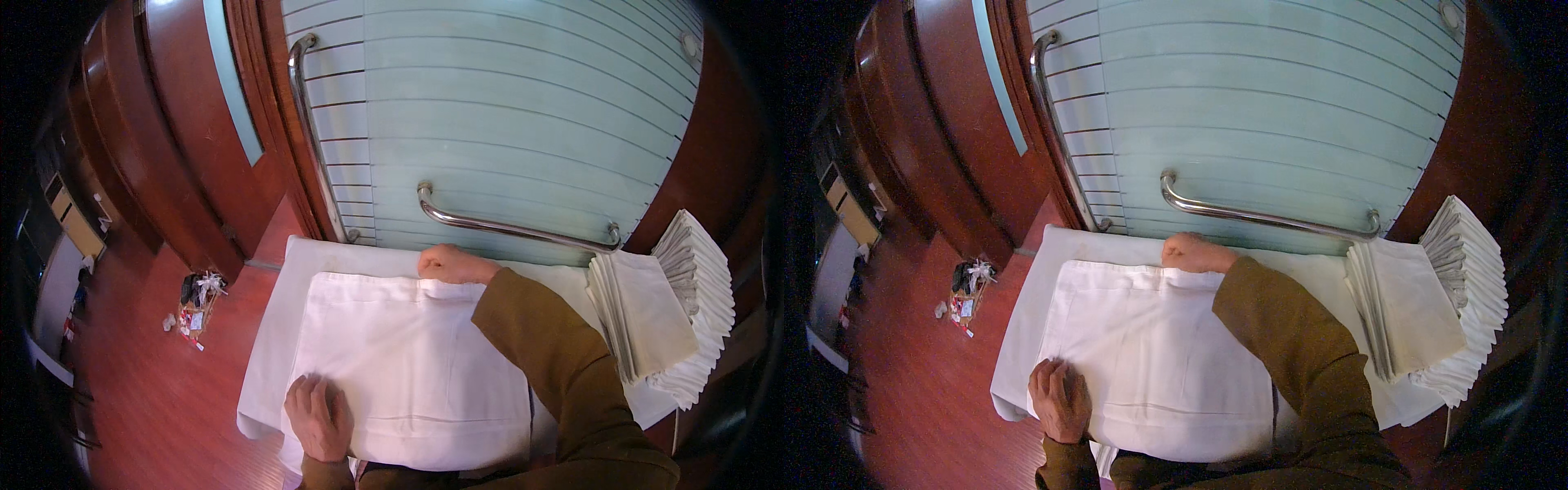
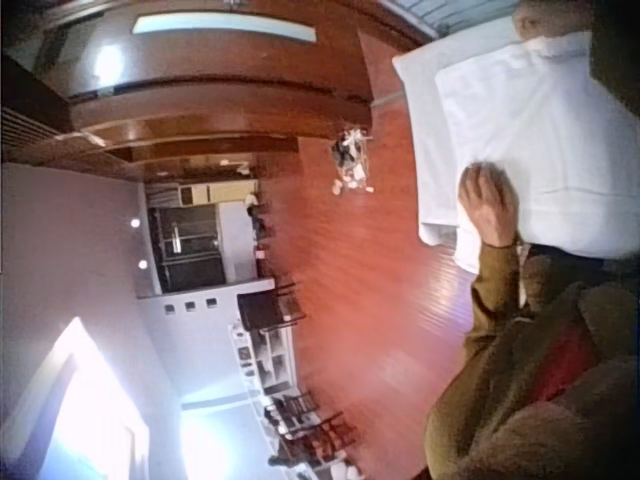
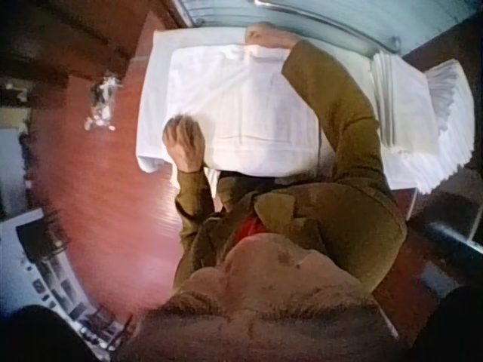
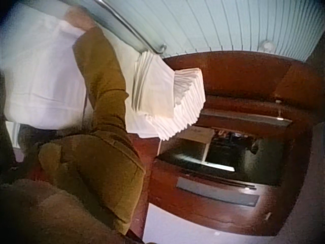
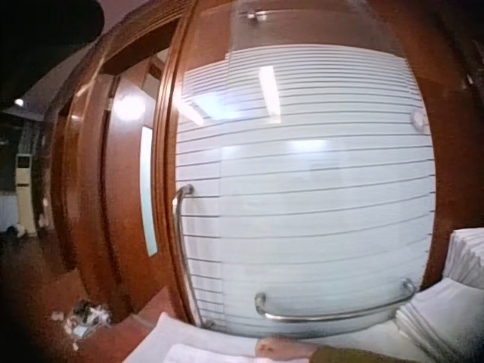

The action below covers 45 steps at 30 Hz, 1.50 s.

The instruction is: The person folds a white linen sheet on a table, aligning edges and smoothing creases by hand. The folded linen is placed on a growing stack of similarly folded linens.

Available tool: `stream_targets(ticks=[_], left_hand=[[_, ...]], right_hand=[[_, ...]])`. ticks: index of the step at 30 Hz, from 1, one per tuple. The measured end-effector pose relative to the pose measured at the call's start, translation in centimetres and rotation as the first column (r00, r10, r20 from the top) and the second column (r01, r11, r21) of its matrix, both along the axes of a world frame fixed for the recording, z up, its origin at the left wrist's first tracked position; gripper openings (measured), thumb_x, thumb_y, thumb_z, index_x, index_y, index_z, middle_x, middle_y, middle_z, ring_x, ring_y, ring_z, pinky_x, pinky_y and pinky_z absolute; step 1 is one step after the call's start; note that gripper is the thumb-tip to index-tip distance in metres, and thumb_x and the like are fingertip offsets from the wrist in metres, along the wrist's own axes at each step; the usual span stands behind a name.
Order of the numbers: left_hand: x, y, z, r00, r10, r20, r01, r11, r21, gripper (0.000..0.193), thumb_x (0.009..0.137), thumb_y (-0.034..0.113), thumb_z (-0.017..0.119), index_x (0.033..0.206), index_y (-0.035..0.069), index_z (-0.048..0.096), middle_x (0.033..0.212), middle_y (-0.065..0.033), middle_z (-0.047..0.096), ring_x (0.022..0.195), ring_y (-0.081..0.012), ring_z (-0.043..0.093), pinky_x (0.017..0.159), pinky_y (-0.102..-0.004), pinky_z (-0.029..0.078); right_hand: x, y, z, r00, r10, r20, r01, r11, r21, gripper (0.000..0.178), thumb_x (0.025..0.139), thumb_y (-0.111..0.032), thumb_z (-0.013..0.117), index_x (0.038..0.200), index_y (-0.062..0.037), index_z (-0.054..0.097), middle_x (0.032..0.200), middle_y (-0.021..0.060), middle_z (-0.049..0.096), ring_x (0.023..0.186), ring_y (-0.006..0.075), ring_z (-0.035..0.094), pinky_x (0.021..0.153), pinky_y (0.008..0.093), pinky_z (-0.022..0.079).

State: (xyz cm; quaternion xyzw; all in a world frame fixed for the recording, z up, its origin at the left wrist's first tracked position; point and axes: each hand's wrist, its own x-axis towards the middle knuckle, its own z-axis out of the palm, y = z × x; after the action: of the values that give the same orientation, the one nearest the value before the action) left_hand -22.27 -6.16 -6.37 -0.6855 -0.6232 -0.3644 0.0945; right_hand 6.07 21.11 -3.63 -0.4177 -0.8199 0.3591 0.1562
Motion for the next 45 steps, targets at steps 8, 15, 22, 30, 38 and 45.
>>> stream_targets(ticks=[8,15,22,30,38,45], left_hand=[[3.9,-0.5,1.7,0.989,-0.145,0.02,0.146,0.986,-0.082,0.044,0.077,0.005,0.071,0.12,-0.003,0.063,0.119,-0.0211,0.06,0.116,-0.0466,0.054,0.097,-0.0538,0.046],[6.8,1.2,0.0,0.974,-0.223,0.048,0.225,0.974,-0.038,0.031,0.08,0.004,0.072,0.11,-0.002,0.065,0.116,-0.0212,0.063,0.112,-0.0418,0.058,0.096,-0.0503,0.047],[6.9,0.7,-0.1,0.983,-0.17,0.065,0.173,0.984,-0.043,0.028,0.08,0.003,0.072,0.107,-0.002,0.066,0.114,-0.02,0.064,0.109,-0.0402,0.06,0.094,-0.0477,0.047],[7.0,0.7,-0.1,0.988,-0.143,0.055,0.146,0.988,-0.056,0.03,0.08,0.004,0.073,0.108,-0.003,0.065,0.115,-0.0184,0.062,0.107,-0.0395,0.059,0.092,-0.048,0.046],[6.7,0.7,-0.3,0.991,-0.132,0.018,0.133,0.988,-0.079,0.031,0.079,0.007,0.073,0.108,-0.001,0.066,0.117,-0.0176,0.062,0.11,-0.0387,0.058,0.096,-0.0479,0.044],[5.3,-0.3,1.0,0.938,-0.249,0.241,0.299,0.933,-0.201,0.037,0.078,0.009,0.076,0.112,-0.002,0.066,0.124,-0.0223,0.062,0.113,-0.0428,0.059,0.096,-0.049,0.048]], right_hand=[[5.1,-0.8,1.5,0.998,-0.041,0.05,0.049,0.985,-0.165,0.027,0.093,-0.028,0.058,0.09,-0.0031,0.069,0.085,0.0018,0.065,0.079,0.0126,0.057,0.07,0.0299,0.046],[6.5,-1.3,-0.8,0.999,-0.032,0.008,0.032,0.999,-0.01,0.014,0.081,-0.017,0.071,0.085,-0.0034,0.07,0.074,0.0023,0.067,0.068,0.0127,0.058,0.063,0.0324,0.046],[6.3,-1.4,-2.5,0.998,-0.053,-0.014,0.054,0.995,0.088,0.012,0.08,-0.014,0.069,0.081,-0.0015,0.068,0.066,0.0072,0.066,0.06,0.016,0.059,0.059,0.0349,0.046],[6.2,-1.4,-4.5,0.989,-0.065,-0.131,0.101,0.952,0.289,0.01,0.079,-0.011,0.07,0.079,-0.0026,0.065,0.07,0.0123,0.067,0.064,0.0261,0.064,0.06,0.0386,0.048],[5.7,-5.1,-3.1,0.985,-0.165,-0.047,0.162,0.804,0.572,0.025,0.08,-0.015,0.072,0.104,-0.0078,0.066,0.103,0.013,0.065,0.104,0.033,0.059,0.089,0.0459,0.046],[4.3,-10.5,-3.8,0.995,0.031,0.094,-0.081,0.802,0.592,0.047,0.087,-0.029,0.071,0.128,-0.0095,0.059,0.125,0.0123,0.055,0.123,0.0311,0.048,0.103,0.0463,0.037]])
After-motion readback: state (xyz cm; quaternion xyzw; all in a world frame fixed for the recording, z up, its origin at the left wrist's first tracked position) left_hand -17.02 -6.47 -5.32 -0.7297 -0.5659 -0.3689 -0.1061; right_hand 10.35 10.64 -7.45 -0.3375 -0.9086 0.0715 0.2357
